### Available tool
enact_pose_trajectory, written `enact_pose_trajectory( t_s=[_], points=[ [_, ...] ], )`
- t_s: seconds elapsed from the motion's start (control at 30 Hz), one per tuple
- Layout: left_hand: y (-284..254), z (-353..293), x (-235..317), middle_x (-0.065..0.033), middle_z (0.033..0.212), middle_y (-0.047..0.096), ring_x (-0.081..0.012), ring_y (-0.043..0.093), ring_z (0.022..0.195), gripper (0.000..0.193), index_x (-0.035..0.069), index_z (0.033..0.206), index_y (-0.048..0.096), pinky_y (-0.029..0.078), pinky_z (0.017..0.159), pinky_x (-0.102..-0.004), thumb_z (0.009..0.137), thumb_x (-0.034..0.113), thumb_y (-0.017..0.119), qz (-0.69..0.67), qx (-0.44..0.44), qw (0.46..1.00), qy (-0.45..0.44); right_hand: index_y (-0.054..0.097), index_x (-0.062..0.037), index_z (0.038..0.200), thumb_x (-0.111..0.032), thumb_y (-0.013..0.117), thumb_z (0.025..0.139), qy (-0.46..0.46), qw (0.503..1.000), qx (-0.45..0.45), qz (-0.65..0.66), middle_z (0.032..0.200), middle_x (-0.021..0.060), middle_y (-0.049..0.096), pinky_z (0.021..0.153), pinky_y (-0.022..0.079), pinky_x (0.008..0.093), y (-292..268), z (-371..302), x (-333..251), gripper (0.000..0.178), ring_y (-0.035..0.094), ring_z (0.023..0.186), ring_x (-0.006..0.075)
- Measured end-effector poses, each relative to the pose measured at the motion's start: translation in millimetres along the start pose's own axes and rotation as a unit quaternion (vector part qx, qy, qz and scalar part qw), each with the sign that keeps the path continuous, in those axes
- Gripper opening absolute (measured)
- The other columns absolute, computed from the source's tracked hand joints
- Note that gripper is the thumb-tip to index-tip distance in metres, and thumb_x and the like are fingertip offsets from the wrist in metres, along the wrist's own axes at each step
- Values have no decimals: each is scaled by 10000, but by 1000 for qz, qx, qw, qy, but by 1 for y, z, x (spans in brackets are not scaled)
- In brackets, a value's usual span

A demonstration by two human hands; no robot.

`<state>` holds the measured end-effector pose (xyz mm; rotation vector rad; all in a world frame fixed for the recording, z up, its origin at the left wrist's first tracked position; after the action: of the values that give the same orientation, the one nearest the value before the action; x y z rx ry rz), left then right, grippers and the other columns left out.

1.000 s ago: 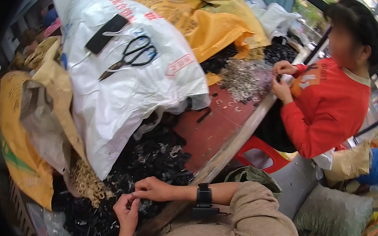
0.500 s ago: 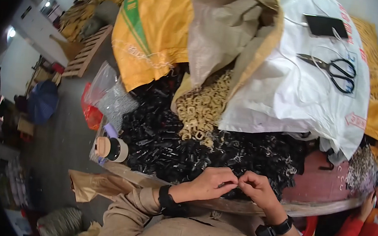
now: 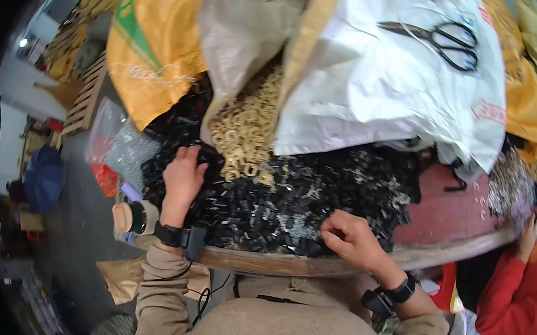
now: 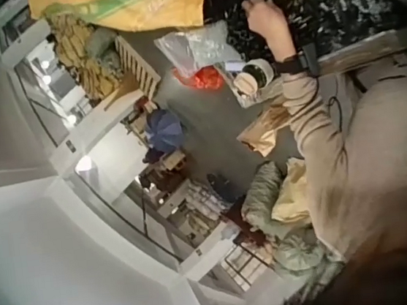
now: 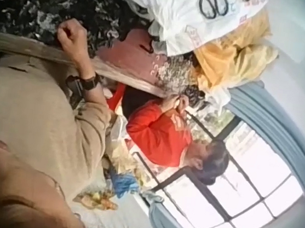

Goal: The person picks up a black plastic component and a small metal clip, then presses the clip into the component. They then pick up a tan plastic piece and insert it into the same component before dropping the unit into a bag.

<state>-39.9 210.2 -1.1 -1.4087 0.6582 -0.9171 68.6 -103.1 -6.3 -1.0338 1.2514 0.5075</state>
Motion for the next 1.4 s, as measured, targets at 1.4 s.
enact_pose_trajectory(
  t_s=[1.4],
  points=[
    [26,-77,108,-49,780,562,-138,569,639,186,34,965,504,461,539,-227,790,59,562,-742,-419,498,-162,535,-18,724,-59,562,751,9,998,57,28,666,32,481,530,356,241,5,-14,1,56,457,602,120]
  ],
)
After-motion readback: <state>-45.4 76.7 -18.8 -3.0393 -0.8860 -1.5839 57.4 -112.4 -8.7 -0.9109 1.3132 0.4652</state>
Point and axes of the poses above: each hand's wrist, its own z-axis towards the middle knuckle, its own y-axis out of the palm, x = y × z, the point moved 1 cm from there along z, towards the middle knuckle
